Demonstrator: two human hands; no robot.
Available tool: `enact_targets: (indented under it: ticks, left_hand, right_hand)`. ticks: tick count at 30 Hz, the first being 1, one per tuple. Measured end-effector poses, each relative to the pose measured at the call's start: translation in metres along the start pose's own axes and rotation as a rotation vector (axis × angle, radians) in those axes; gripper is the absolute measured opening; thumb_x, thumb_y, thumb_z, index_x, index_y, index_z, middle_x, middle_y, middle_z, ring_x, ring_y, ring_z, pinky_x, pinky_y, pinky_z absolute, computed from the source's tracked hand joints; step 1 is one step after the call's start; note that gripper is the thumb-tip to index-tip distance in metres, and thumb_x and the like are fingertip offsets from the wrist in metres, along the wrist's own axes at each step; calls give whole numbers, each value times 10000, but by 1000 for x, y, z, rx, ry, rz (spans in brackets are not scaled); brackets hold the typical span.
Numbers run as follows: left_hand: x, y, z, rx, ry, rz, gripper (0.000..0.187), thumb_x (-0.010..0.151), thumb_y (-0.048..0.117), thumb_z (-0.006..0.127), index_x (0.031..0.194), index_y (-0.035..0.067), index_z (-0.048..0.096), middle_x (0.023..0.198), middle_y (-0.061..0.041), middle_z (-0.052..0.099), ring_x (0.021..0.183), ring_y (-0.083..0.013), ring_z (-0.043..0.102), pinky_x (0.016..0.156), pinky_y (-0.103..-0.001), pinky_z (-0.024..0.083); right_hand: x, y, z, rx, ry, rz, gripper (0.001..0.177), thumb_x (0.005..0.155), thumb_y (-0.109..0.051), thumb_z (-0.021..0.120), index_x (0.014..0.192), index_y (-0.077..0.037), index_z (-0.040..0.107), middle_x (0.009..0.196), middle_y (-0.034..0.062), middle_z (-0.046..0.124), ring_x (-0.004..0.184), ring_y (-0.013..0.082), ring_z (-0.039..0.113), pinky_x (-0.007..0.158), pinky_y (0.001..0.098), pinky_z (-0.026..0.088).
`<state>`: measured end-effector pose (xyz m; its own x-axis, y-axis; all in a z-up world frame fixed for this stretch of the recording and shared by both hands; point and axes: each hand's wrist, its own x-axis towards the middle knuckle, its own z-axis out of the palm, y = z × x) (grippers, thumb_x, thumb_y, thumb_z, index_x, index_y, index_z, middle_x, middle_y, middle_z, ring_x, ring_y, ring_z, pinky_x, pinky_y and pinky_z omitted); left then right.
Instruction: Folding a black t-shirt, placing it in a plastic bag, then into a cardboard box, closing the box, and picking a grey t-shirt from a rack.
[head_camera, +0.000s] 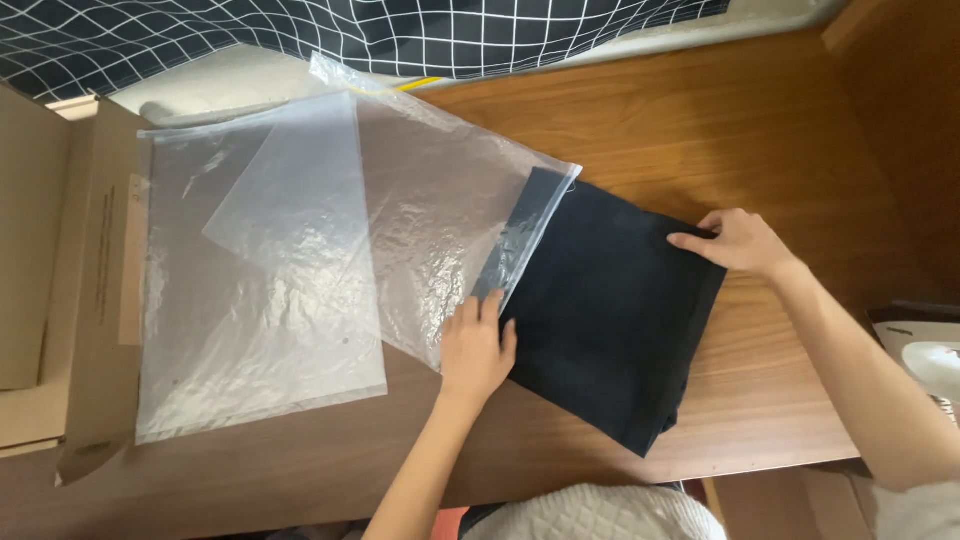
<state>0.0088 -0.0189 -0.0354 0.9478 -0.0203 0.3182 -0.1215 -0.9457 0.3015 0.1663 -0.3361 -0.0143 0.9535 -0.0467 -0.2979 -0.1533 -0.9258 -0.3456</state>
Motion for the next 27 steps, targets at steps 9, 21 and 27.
enact_targets:
  ticks: [9,21,27]
  left_hand:
    - [32,4,30,150,-93,7,519,811,297,565,1279,136,408,894,-113,516,690,-258,552,526,-362,489]
    - [40,2,36,213,-168,10,504,873,333,455,1336,179,329,862,-109,552,628,-239,582,417,-341,491]
    - [46,3,24,246,-129,108,539,833,235,497,1346,184,338,732,-63,538,597,-190,608,491,-316,531]
  right_hand:
    - [-21,-2,-27,636,-418,67,394,772,-418,565,774,-57,408,724,60,402,684,175,392,663,342,301]
    - [-75,2,-2,969,-366,176,367,818,-356,509,939,-25,611,880,105,644,778,208,588,722,297,433]
    - [-91,33,79,1619,-220,141,428,838,-398,506,1150,-106,524,1040,99,536,924,261,561,730,417,485]
